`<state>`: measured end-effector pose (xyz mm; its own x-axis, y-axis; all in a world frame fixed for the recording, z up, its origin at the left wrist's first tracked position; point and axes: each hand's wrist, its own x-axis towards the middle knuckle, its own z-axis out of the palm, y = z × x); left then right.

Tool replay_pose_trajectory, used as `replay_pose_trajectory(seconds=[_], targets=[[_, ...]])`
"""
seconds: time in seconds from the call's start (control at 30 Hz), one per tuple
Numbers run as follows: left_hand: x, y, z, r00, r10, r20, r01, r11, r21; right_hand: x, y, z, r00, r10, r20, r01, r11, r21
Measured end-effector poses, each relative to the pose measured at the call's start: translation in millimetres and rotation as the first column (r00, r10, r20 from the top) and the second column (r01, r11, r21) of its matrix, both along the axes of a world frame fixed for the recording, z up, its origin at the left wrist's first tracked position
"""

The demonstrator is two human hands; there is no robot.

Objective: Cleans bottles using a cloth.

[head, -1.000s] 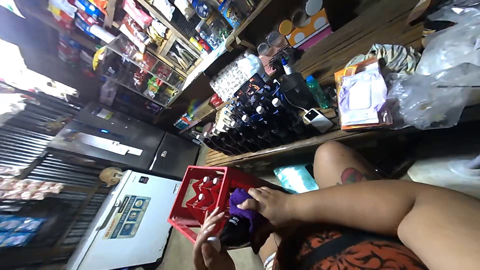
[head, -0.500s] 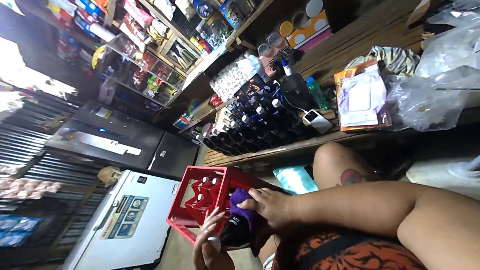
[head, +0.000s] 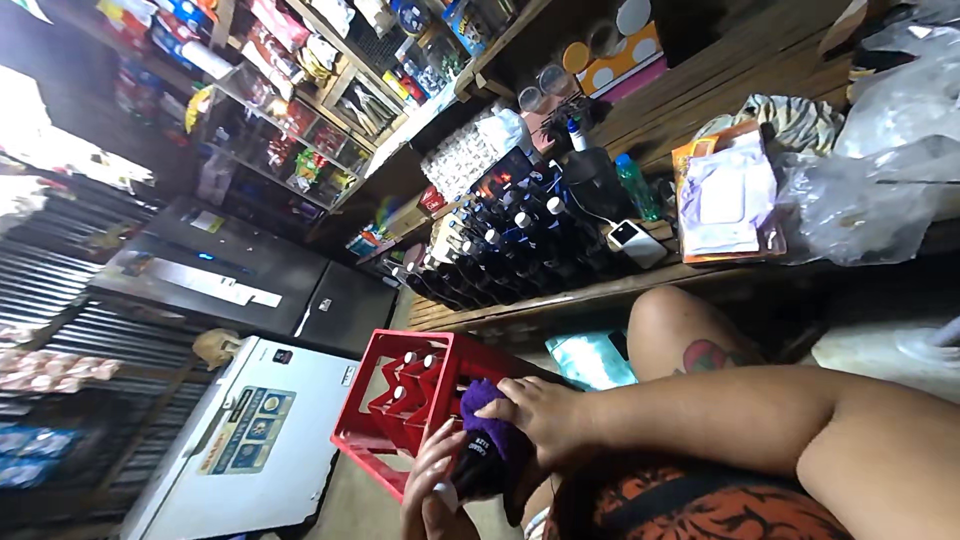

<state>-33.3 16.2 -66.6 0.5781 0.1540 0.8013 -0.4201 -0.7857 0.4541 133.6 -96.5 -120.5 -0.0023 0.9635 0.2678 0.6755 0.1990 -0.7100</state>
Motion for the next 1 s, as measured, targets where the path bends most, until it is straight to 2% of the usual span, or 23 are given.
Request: replay_pose_trajectory(seconds=[0.07,0.3,0.43,0.57,0.83,1.0], targets=[[-0.3,5.6,-0.1,1.0,0.015,0.014,-0.015,1.0,-0.014,1.2,0.9,2.3,1.0,0.003,0.004,-0.003,1.0,-0.02],[-3.7,17.0,1.4,0.998,0.04,0.045,-0.035,0.994,-0.108,4.3,6.0,-3.6,0.999,-0.024,-0.036,0.027,0.996,0.089],[-3.6,9.8,1.1,1.0,0.021,0.007,-0.021,0.997,-0.073,0.4,3.4,1.7,0.998,-0.01,-0.058,0.012,1.0,0.026],[-0.2,-5.6,-3.1,1.0,-0.009,-0.009,0.009,1.0,0.007,-3.3,1.0,-0.6,0.998,0.005,-0.061,-0.001,0.998,0.066],[-2.4,7.2,-1.3,1.0,0.018,0.014,-0.018,1.0,-0.02,3.9,3.2,9.6,0.992,0.011,-0.125,0.002,0.994,0.106],[-1.5,-2.1,-3.0,1.0,0.013,-0.027,-0.012,0.999,0.035,0.7,-2.6,17.3,0.993,0.046,-0.111,-0.045,0.999,0.008]])
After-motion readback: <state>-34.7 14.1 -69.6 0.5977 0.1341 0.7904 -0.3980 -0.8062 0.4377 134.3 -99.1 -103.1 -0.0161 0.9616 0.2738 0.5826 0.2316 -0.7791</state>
